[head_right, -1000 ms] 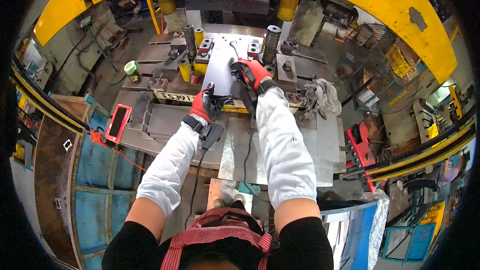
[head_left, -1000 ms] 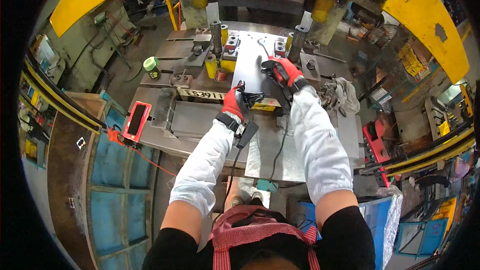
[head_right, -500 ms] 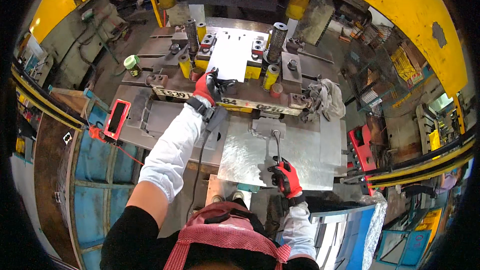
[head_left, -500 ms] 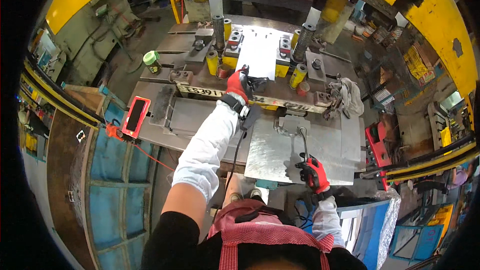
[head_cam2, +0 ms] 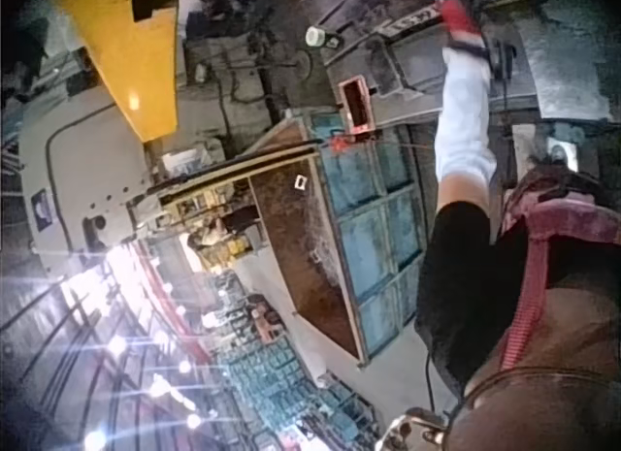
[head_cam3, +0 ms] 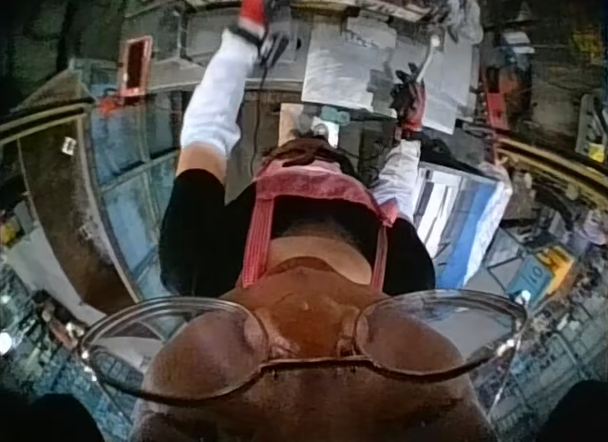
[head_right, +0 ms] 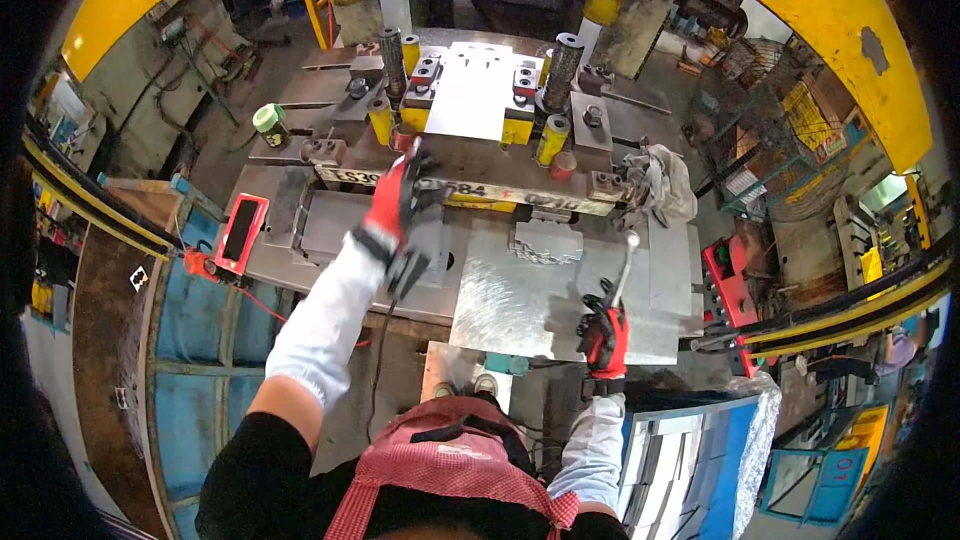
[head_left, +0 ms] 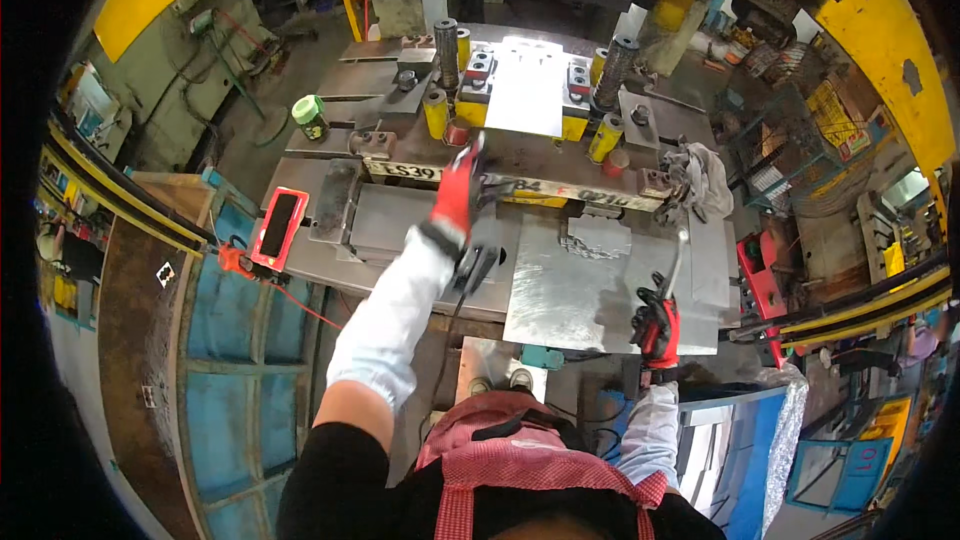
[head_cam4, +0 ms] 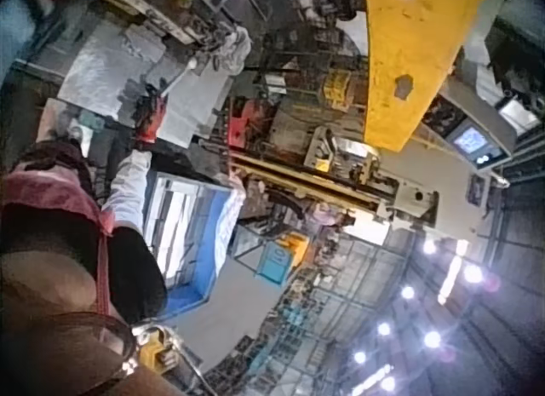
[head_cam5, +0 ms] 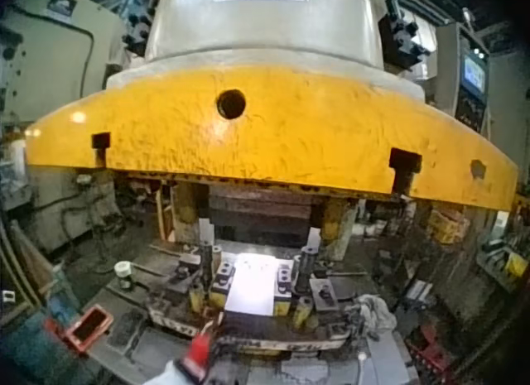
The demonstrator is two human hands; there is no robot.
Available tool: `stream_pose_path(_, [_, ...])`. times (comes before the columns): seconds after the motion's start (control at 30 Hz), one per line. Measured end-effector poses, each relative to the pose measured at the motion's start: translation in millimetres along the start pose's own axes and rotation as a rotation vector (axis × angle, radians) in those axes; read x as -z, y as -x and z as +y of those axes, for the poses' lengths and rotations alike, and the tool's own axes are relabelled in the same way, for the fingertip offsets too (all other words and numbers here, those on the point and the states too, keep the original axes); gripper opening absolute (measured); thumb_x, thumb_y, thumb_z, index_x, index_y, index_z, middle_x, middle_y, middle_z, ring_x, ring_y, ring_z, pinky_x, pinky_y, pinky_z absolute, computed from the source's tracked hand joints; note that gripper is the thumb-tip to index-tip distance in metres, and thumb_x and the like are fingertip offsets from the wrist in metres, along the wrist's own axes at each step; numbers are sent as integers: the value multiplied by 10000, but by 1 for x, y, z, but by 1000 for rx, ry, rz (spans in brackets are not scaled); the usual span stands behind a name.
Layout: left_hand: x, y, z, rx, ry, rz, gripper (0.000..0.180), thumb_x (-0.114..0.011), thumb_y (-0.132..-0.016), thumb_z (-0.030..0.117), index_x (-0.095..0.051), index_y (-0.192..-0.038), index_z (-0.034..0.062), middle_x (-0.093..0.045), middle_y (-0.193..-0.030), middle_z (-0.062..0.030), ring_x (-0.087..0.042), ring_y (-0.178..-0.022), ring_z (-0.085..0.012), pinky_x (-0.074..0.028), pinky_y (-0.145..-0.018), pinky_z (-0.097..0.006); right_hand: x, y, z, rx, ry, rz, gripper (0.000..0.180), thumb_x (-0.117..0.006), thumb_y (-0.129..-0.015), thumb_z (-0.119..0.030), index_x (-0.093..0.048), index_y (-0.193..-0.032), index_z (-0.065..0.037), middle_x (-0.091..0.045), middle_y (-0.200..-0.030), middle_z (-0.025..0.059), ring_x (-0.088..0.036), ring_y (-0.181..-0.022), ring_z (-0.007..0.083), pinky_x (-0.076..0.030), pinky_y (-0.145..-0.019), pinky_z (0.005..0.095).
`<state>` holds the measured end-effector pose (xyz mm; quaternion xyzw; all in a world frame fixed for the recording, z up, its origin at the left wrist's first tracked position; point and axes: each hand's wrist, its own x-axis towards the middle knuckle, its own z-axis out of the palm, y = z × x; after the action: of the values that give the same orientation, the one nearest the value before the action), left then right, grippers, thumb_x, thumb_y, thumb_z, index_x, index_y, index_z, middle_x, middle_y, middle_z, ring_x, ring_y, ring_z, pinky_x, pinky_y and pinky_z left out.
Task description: Operating a stamping press to shape metal sheets and sorting the resulting parts into bins.
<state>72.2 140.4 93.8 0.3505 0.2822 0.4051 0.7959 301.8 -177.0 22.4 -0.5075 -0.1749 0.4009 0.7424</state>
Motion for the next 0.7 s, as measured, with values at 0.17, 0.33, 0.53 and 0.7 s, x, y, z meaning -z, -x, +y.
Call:
stream_pose_path(0.17, [59,155,-43,-197,-488,248,324,-565,-874,208,-562,-1157,51,-654,-927,-63,-607,-815,-131,-484,-711,-243,94,-1,62,-24,-57,322,395,-550,-837,-183,-465,-1199,-51,-528,-665,46,-465,-483,130,-415,-433,284])
stream_pose_path(0.33, [151,186,-82,-306,-1870,198,592,-600,-760,259,-390,-1309,199,-327,-1383,-105,-267,-1285,-314,-249,-1025,-458,95,0,74,-55,-247,97,321,-541,-835,-153,-463,-1139,-83,-494,-638,57,-459,-468,150,-409,-421,305])
stream_pose_path(0.53, [171,179,-91,-175,-2019,120,617,-603,-740,264,-380,-1311,192,-317,-1392,-104,-272,-1288,-318,-261,-1020,-450,84,2,67,-98,-259,158,276,-523,-855,-262,-435,-1097,-161,-442,-593,31,-392,-445,161,-336,-432,323])
stream_pose_path(0.7, [183,175,-95,-85,-1983,109,595,-611,-716,263,-420,-1274,180,-359,-1370,-107,-283,-1282,-340,-283,-997,-468,77,4,66,-14,-110,225,223,-525,-859,-281,-435,-1014,-148,-447,-577,33,-391,-423,173,-342,-423,333])
